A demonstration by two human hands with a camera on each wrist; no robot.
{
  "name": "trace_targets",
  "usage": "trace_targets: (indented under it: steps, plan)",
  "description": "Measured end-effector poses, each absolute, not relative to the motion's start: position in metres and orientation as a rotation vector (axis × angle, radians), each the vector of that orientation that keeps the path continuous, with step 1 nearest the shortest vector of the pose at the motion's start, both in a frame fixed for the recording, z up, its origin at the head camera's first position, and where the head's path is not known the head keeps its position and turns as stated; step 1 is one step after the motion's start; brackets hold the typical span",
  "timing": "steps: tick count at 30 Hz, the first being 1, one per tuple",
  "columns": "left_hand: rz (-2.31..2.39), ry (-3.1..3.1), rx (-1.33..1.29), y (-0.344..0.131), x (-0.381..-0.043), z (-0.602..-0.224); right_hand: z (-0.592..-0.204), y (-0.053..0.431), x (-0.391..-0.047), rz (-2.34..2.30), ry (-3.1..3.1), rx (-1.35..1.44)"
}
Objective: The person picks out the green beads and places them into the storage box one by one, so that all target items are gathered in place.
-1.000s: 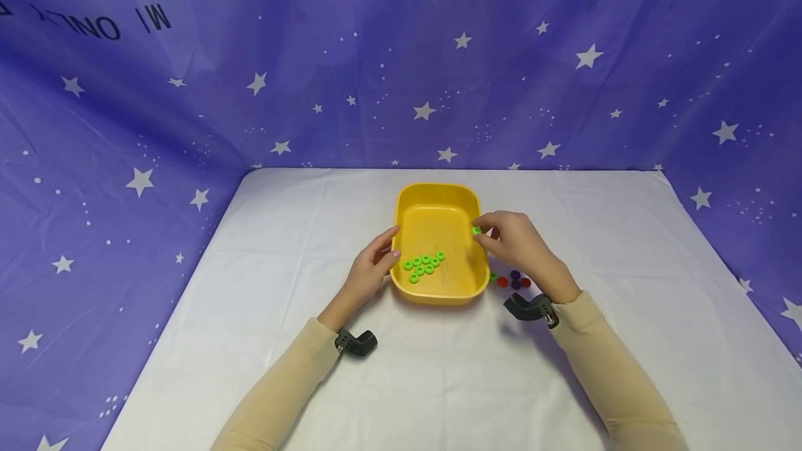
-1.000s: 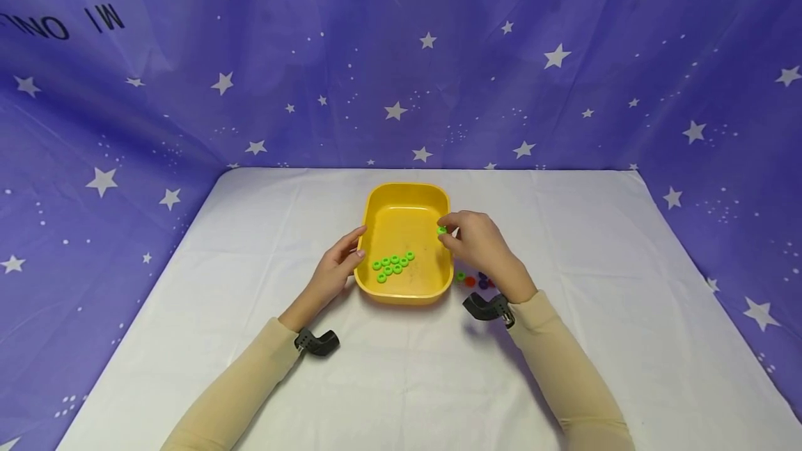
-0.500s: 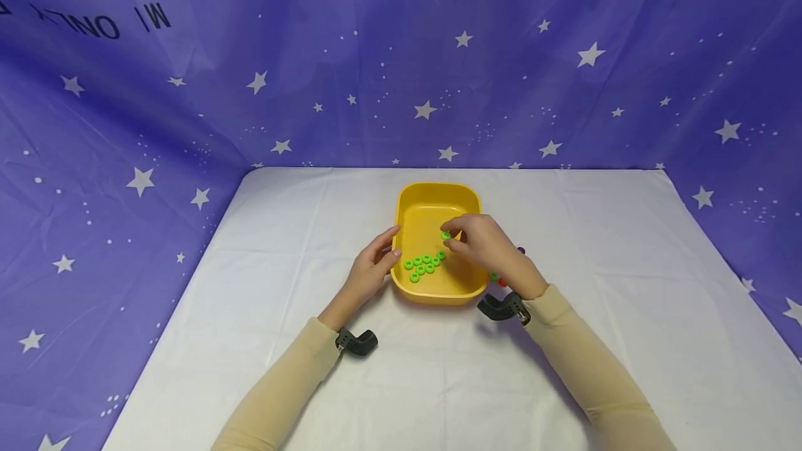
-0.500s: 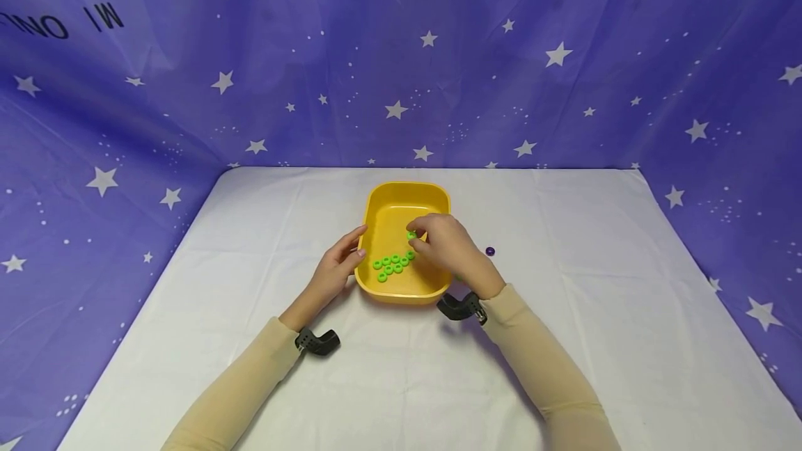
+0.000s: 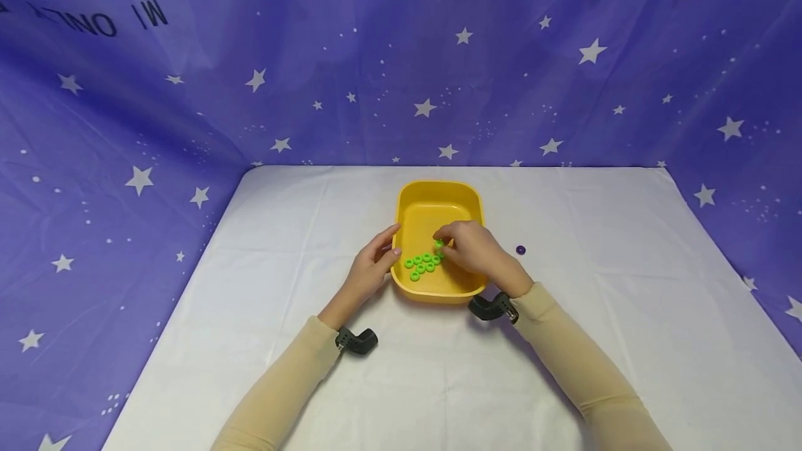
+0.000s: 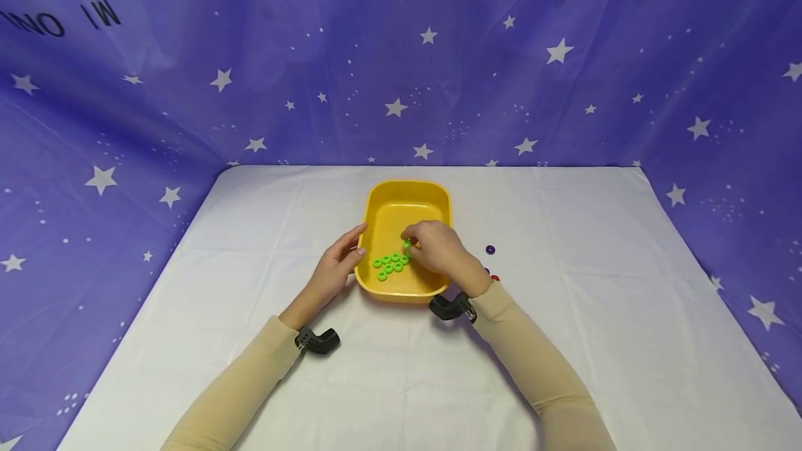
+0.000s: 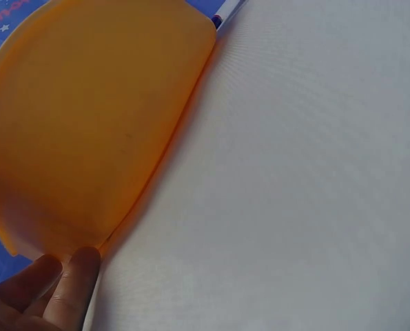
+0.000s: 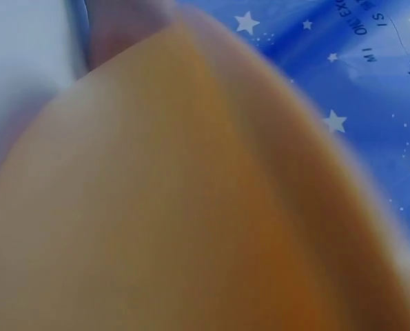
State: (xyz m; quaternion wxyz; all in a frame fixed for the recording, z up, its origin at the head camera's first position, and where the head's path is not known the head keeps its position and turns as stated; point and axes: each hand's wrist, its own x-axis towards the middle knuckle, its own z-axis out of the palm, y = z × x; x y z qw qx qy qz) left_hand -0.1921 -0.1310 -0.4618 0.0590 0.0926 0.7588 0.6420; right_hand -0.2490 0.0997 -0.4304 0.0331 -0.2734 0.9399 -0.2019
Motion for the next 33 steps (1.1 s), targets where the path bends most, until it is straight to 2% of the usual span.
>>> trace_targets:
  steps: [3,10,13,27,33]
  plan:
    - [1.935,2.307,0.281,-0.132,-0.193,-0.463,-0.433,0.098,-0.248,-0.538,2.934,-0.838]
    - [1.945,2.317,0.285,-0.132,-0.21,-0.499,-0.442,0.097,-0.245,-0.36,3.037,-0.846]
    - [1.957,2.327,0.305,-0.132,-0.211,-0.502,-0.441,0.097,-0.244,-0.337,3.057,-0.822]
    - [1.955,2.309,0.313,-0.134,-0.211,-0.498,-0.442,0.094,-0.246,-0.22,3.046,-0.761]
    - [1.93,2.3,0.31,-0.134,-0.2,-0.475,-0.442,0.092,-0.246,-0.179,3.007,-0.775]
